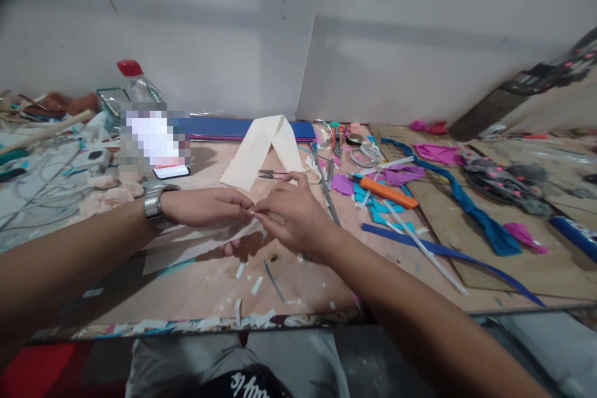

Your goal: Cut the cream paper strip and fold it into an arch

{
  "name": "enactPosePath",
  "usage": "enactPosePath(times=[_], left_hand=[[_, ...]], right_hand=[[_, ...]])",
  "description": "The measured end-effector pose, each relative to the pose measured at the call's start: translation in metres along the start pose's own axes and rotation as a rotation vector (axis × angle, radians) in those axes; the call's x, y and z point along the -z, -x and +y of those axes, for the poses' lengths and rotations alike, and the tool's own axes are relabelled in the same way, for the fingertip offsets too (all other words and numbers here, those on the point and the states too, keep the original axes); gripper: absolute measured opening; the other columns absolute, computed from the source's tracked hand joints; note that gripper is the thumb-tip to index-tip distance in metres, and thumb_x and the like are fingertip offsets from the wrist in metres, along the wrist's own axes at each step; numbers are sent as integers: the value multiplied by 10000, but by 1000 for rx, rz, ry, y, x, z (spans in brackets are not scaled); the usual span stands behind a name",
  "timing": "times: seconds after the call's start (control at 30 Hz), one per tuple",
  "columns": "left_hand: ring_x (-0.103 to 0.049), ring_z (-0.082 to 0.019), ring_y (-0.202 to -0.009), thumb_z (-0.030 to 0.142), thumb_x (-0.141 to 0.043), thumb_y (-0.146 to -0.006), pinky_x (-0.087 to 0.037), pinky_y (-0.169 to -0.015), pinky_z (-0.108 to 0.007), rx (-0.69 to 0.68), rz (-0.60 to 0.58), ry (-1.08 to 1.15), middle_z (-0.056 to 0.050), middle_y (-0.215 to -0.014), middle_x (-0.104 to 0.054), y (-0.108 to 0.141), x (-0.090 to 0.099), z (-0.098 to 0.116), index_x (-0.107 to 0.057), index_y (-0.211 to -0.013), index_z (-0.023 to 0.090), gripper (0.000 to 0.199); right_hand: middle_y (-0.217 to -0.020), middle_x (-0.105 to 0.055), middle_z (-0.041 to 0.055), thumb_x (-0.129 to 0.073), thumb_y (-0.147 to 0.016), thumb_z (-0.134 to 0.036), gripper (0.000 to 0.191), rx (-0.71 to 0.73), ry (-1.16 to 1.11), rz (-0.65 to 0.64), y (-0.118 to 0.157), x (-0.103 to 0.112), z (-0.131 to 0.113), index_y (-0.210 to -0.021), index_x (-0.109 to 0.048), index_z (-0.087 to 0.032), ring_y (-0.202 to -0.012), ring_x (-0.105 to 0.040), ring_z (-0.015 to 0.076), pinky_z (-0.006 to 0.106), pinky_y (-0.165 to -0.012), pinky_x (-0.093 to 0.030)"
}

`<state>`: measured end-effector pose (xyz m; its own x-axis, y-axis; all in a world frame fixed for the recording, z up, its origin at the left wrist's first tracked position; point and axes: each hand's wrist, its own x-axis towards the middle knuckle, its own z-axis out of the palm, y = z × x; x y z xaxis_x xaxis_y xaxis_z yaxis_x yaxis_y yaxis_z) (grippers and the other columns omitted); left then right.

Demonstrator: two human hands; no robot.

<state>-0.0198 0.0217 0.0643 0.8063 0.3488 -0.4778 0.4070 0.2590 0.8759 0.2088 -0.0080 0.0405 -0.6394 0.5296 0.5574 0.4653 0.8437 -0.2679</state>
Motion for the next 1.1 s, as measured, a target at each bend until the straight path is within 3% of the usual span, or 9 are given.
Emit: enactPosePath(times=[0.1,0.2,0.33,0.53,0.73,0.83,0.93,1.1], left_hand=[[-666,-138,-581,358,-540,-963,-524,-628,-271,-4,11,28,-33,-750,-709,-1,1,-1,-593,-937,175,192],[-678,-136,-603,246,-581,-896,-530,-642,-262,-6,-40,33,-29,-767,-717,-1,2,-1,-590,-950,175,90],[-692,-139,-627,155,-566,-823,-541,-657,-258,8,-64,11,-33,-791,-734,-1,3,-1,-601,-957,175,140],[-698,-154,-626,146,-491,-849,-554,-655,-277,-5,-50,-53,-42,-788,-742,0,4,-2,-616,-1029,181,222],[-658,-133,-609,200,-467,-921,-512,-628,-251,-18,-71,-156,-67,-863,-752,3,2,2,-635,-1080,165,235],[-615,-127,-627,339,-490,-988,-465,-622,-238,-106,26,-403,-57,-827,-725,2,3,3,-665,-991,149,259],[-559,-125,-637,492,-491,-1011,-430,-624,-237,-210,180,-672,-38,-757,-679,0,5,1,-681,-867,141,424],[-552,-123,-618,479,-466,-1028,-447,-642,-240,-207,207,-684,-33,-730,-675,-1,5,0,-696,-874,141,437]], right_hand=[[-798,-758,0,-604,-1000,-254,136,9,25,-6,0,2,-1,-926,-717,-234,-773,-669,177,465,-1041,-337],[-783,-741,-1,-601,-998,-239,138,15,39,-8,0,3,-1,-921,-716,-232,-766,-665,171,462,-1044,-336],[-799,-746,-2,-605,-989,-228,126,10,17,1,0,3,-1,-946,-723,-244,-772,-671,171,463,-1046,-341],[-811,-758,0,-617,-979,-242,118,-12,-6,1,1,1,0,-952,-732,-244,-774,-671,176,471,-1052,-337],[-804,-762,11,-619,-993,-289,162,-69,17,-81,2,3,2,-906,-740,-225,-793,-665,191,477,-1043,-310],[-782,-757,14,-616,-990,-296,193,-68,4,-106,1,4,1,-856,-734,-223,-777,-658,192,476,-1040,-313],[-784,-756,14,-621,-990,-310,206,-76,-13,-114,1,4,1,-839,-729,-222,-787,-665,188,470,-1044,-314],[-799,-750,18,-606,-986,-287,200,-104,4,-156,2,4,3,-838,-715,-211,-809,-670,193,476,-1047,-296]])
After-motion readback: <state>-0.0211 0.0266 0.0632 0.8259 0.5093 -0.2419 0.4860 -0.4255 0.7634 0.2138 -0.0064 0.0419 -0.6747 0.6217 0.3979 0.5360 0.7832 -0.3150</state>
